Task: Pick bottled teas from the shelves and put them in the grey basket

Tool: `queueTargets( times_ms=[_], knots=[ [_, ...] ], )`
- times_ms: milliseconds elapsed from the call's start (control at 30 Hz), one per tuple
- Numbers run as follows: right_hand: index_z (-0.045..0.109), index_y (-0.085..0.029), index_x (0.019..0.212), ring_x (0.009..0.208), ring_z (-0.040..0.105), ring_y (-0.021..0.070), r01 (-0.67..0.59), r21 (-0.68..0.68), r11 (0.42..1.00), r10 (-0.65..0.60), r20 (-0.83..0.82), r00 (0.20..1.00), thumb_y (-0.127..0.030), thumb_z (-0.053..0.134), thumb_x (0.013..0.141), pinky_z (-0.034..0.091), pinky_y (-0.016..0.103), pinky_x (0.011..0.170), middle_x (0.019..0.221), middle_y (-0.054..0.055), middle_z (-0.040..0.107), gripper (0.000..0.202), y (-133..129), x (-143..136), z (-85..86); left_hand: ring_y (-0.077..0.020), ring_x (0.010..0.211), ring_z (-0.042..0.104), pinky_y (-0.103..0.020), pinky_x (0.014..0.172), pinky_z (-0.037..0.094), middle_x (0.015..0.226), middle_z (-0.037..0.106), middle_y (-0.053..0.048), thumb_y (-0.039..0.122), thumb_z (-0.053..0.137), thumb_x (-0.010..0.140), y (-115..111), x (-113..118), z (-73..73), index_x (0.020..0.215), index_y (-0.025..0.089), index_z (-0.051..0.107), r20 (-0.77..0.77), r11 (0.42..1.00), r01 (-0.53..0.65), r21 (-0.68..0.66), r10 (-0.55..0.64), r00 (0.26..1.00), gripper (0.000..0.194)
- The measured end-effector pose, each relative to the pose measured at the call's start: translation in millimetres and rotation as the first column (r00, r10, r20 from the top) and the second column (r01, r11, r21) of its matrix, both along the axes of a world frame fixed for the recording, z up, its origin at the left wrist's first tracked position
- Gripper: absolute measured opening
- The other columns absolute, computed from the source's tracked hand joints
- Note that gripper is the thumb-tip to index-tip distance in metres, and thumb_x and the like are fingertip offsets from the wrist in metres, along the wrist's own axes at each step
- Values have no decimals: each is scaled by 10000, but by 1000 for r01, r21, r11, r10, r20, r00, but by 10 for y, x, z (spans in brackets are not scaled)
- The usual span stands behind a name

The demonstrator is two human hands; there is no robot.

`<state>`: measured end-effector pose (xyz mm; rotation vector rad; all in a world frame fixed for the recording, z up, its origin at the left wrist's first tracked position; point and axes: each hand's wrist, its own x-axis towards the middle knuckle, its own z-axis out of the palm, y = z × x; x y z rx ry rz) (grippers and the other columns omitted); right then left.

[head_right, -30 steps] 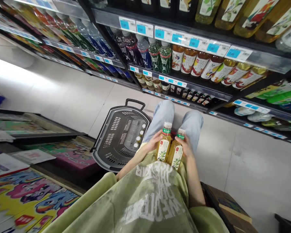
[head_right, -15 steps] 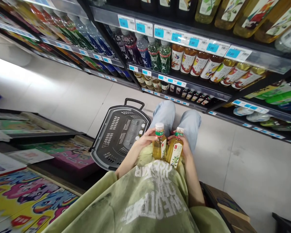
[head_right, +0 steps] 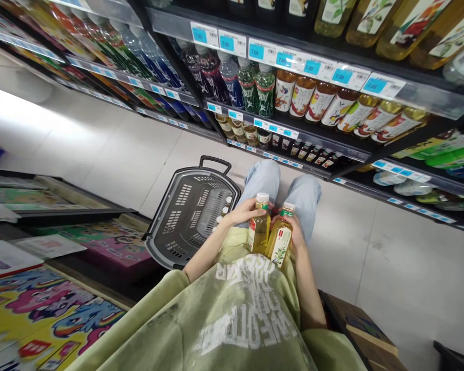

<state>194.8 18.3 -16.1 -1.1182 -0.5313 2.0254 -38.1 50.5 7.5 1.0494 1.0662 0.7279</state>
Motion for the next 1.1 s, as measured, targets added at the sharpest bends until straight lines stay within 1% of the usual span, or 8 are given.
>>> queueTargets(
  times_ms=[100,167,300,467,633,833,933,1100],
  knots=[
    [680,-259,1038,669,748,252,13,-25,1000,-13,6,1000,-502,830,798,622,358,647,794,21,787,373,0,-5,27,-336,1162,745,-474,1043,596,1079,805,-117,572,826,817,-37,-113,-50,1047,236,783,255,984,139,-114,-106,961,409],
    [681,-254,1030,670,745,262,20,-24,1000,-19,46,999,-504,829,773,615,365,640,782,26,787,388,7,-17,35,-338,1180,736,-467,1036,597,1129,802,-135,588,841,822,-36,-139,-83,1112,212,768,255,985,138,-99,-109,961,480],
    [710,-225,1016,693,739,257,70,4,998,-70,140,988,-444,856,743,603,355,666,803,40,806,380,25,-50,2,-251,915,692,-365,826,576,1013,762,-92,587,855,820,-11,-45,-124,1079,167,727,-12,996,46,77,-45,999,510],
    [740,-222,971,734,747,247,98,-4,995,-95,204,974,-406,878,717,602,339,705,836,29,823,343,38,-70,-68,-164,698,512,-296,648,418,782,624,3,639,787,862,-2,64,-148,992,159,712,-292,979,25,205,37,956,503],
    [740,-221,963,726,750,248,71,-14,997,-66,216,974,-434,891,690,607,337,707,818,33,821,378,58,-69,-42,-190,831,623,-304,794,502,935,725,-31,630,813,852,34,-11,-220,1081,152,722,-141,983,63,173,-38,989,538],
    [711,-228,977,671,733,253,33,-7,999,-31,192,981,-463,863,723,590,344,641,791,39,816,378,58,-92,40,-267,1020,739,-359,902,580,1109,799,-115,626,902,801,66,-116,-224,1157,169,729,164,994,112,-3,-109,980,605],
    [708,-227,964,675,733,246,40,1,999,-40,186,982,-445,858,732,591,340,650,791,32,815,351,52,-104,65,-293,1058,758,-337,776,581,1194,809,-146,585,909,796,73,-164,-193,1228,198,758,264,983,162,-88,-133,955,600],
    [695,-235,957,655,720,254,36,0,999,-36,176,984,-426,860,737,591,361,641,797,35,815,335,54,-98,57,-253,823,725,-289,569,469,1093,821,-136,546,960,634,96,-195,-175,1073,201,819,237,979,124,-160,-84,968,576]
  ],
)
